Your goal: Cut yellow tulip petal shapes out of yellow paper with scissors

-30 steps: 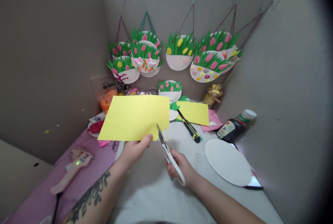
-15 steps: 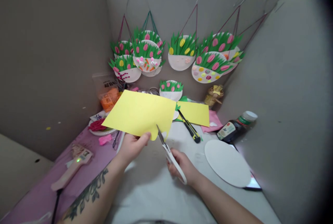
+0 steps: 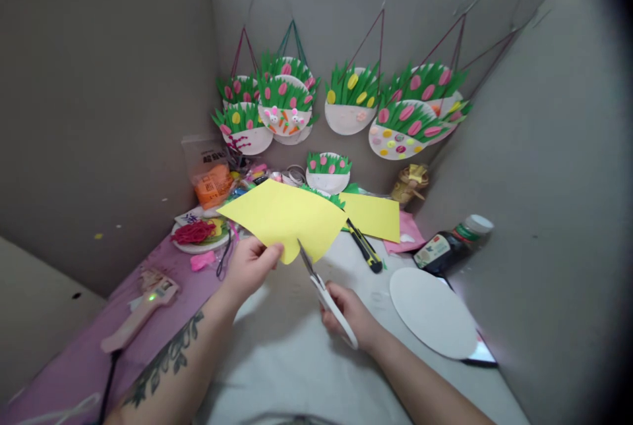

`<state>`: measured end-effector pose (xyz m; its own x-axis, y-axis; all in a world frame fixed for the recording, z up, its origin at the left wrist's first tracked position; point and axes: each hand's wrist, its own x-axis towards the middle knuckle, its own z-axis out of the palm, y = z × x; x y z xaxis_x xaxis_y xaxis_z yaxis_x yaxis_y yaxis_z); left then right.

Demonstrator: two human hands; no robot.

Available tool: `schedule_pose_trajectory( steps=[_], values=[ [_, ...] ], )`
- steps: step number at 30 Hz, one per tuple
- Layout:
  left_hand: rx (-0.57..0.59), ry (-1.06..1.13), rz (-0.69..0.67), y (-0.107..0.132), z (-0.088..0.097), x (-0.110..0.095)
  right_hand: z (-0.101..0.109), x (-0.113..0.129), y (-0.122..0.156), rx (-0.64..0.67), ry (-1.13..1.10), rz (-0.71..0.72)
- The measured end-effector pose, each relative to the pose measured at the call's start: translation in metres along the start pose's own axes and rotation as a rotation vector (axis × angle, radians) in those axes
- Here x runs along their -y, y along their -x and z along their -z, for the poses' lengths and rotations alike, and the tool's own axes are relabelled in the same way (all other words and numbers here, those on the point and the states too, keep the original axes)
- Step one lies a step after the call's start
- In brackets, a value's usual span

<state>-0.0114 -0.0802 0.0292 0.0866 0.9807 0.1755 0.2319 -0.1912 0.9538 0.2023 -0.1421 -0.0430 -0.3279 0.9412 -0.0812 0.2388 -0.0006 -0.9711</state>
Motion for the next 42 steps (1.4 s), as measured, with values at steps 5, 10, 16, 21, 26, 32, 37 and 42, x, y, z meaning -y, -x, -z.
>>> schedule_pose_trajectory(
  steps=[5,10,16,21,26,32,37,42],
  values=[
    [-0.012,0.01,-0.004,-0.002,0.001,0.001,0.0,0.001,0.0,0.006,0.002,-0.004],
    [-0.006,0.03,-0.043,-0.005,0.003,0.006,0.001,-0.005,0.0,0.021,0.001,-0.019],
    [0.02,0.068,-0.051,-0.008,0.005,0.014,0.001,-0.007,0.0,0.024,0.014,-0.026],
    [0.021,0.047,-0.07,-0.01,0.008,0.017,0.001,-0.002,0.0,0.041,-0.003,-0.03],
    [0.022,0.03,-0.073,-0.012,0.009,0.02,0.003,-0.003,0.0,0.043,0.01,-0.025],
    [0.04,0.044,-0.075,-0.015,0.01,0.024,0.004,-0.005,0.0,0.075,-0.026,-0.049],
    [0.018,0.03,-0.103,-0.015,0.009,0.019,0.003,-0.004,0.0,0.081,-0.056,-0.053],
    [0.032,0.017,-0.116,-0.008,-0.003,0.007,-0.002,-0.002,-0.004,0.007,-0.062,-0.081]
  ],
)
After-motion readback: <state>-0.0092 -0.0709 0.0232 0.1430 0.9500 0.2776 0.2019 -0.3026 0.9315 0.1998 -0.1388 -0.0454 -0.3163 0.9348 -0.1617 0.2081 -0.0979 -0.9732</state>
